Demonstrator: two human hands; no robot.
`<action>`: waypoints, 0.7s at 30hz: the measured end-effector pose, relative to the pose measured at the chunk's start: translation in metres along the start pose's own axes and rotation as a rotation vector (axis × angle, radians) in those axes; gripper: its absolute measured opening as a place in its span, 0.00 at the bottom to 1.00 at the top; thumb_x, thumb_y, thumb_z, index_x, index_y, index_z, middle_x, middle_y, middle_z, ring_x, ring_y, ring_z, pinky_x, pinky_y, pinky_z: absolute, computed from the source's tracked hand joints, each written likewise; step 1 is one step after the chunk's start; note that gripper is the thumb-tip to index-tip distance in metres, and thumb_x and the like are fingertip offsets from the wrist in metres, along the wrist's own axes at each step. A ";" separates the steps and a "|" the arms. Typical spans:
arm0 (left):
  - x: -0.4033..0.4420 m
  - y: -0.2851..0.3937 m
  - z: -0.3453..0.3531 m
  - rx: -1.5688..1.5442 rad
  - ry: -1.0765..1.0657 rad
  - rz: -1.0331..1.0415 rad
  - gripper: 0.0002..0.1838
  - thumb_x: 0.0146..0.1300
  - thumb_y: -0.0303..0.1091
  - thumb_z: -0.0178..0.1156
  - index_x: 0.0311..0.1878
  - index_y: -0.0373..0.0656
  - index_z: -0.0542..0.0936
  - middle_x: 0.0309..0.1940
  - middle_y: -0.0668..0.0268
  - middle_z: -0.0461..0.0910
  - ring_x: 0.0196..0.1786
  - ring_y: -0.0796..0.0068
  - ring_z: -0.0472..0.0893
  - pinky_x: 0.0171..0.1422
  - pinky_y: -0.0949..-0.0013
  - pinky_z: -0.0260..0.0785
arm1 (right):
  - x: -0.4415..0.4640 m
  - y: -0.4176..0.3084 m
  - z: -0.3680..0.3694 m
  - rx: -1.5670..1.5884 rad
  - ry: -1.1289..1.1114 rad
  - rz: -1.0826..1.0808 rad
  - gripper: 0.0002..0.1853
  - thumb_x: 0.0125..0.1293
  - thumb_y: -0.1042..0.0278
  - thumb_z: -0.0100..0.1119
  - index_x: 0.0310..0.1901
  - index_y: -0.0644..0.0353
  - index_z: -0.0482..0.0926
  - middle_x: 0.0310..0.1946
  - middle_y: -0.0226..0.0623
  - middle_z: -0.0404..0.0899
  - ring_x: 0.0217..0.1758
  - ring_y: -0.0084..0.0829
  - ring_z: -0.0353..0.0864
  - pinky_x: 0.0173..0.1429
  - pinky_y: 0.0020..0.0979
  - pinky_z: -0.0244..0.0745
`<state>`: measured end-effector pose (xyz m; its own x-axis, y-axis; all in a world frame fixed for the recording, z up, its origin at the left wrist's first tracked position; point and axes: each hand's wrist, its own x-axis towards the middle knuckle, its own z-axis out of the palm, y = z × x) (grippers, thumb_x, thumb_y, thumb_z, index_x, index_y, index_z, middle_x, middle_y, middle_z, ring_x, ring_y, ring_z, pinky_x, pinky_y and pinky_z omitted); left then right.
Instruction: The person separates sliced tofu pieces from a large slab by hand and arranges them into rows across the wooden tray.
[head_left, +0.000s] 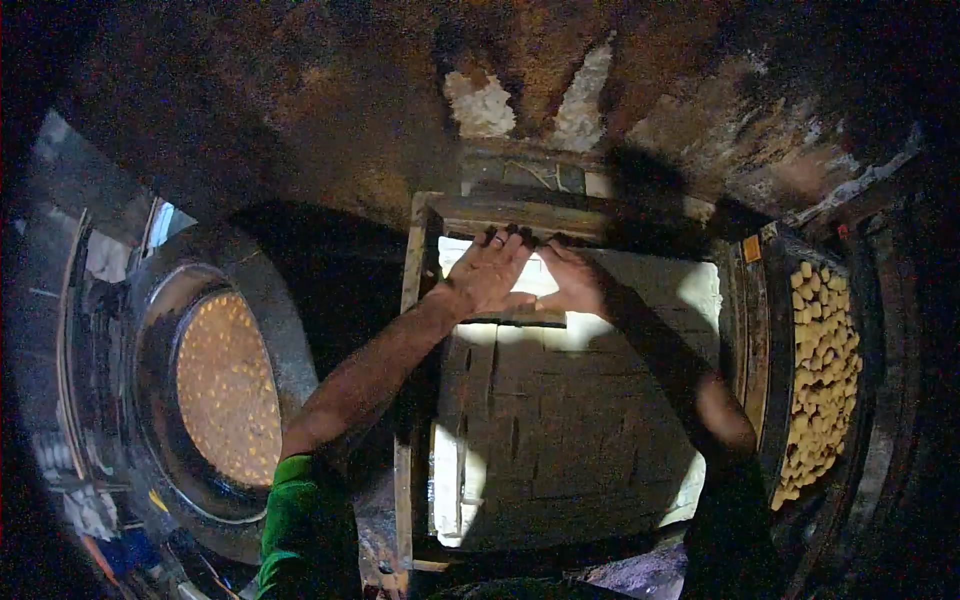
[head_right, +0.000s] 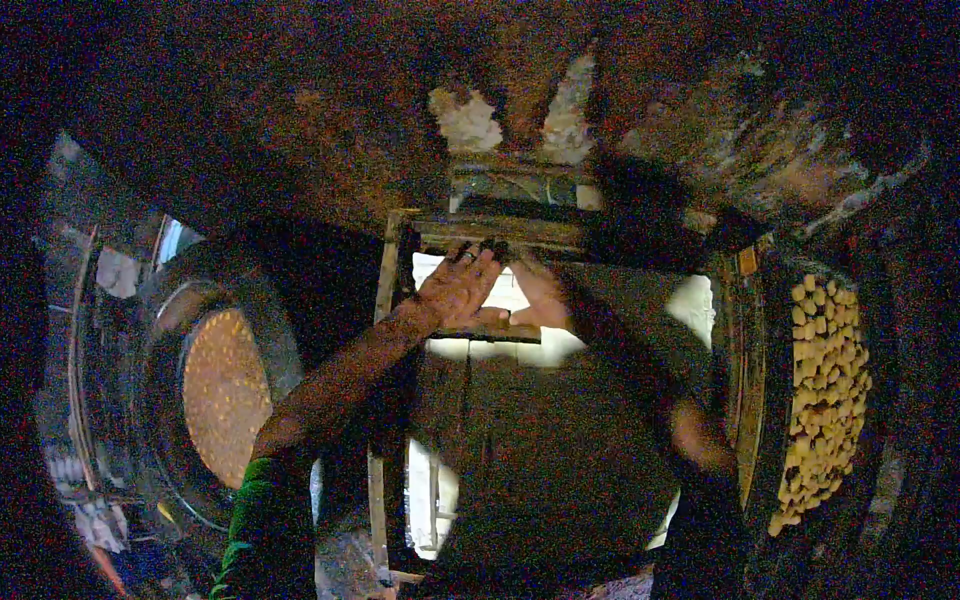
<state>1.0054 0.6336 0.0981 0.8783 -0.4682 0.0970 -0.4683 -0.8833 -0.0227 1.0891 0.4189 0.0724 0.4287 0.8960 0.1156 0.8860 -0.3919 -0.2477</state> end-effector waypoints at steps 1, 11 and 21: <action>0.001 -0.001 0.004 -0.001 0.001 0.001 0.44 0.63 0.69 0.40 0.63 0.34 0.65 0.63 0.46 0.66 0.69 0.46 0.60 0.74 0.46 0.44 | 0.001 -0.002 -0.008 0.048 0.024 0.002 0.52 0.41 0.53 0.74 0.65 0.71 0.58 0.61 0.56 0.63 0.68 0.51 0.60 0.69 0.41 0.57; -0.009 -0.023 -0.004 -0.198 0.070 0.032 0.52 0.54 0.74 0.49 0.67 0.34 0.59 0.60 0.44 0.66 0.66 0.43 0.63 0.71 0.44 0.50 | 0.002 -0.032 -0.029 -0.012 0.032 0.105 0.54 0.43 0.45 0.73 0.66 0.68 0.57 0.63 0.55 0.62 0.67 0.52 0.60 0.70 0.47 0.54; -0.035 -0.052 -0.061 -0.129 -0.389 -0.103 0.40 0.52 0.54 0.63 0.60 0.33 0.65 0.57 0.49 0.72 0.57 0.53 0.75 0.60 0.55 0.69 | 0.064 -0.065 -0.012 0.095 -0.030 0.079 0.48 0.43 0.43 0.72 0.62 0.65 0.64 0.64 0.48 0.63 0.68 0.49 0.59 0.69 0.48 0.56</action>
<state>0.9928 0.6973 0.1568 0.8807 -0.3737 -0.2911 -0.3622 -0.9273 0.0944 1.0614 0.4989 0.1073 0.4900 0.8694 0.0640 0.8283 -0.4414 -0.3451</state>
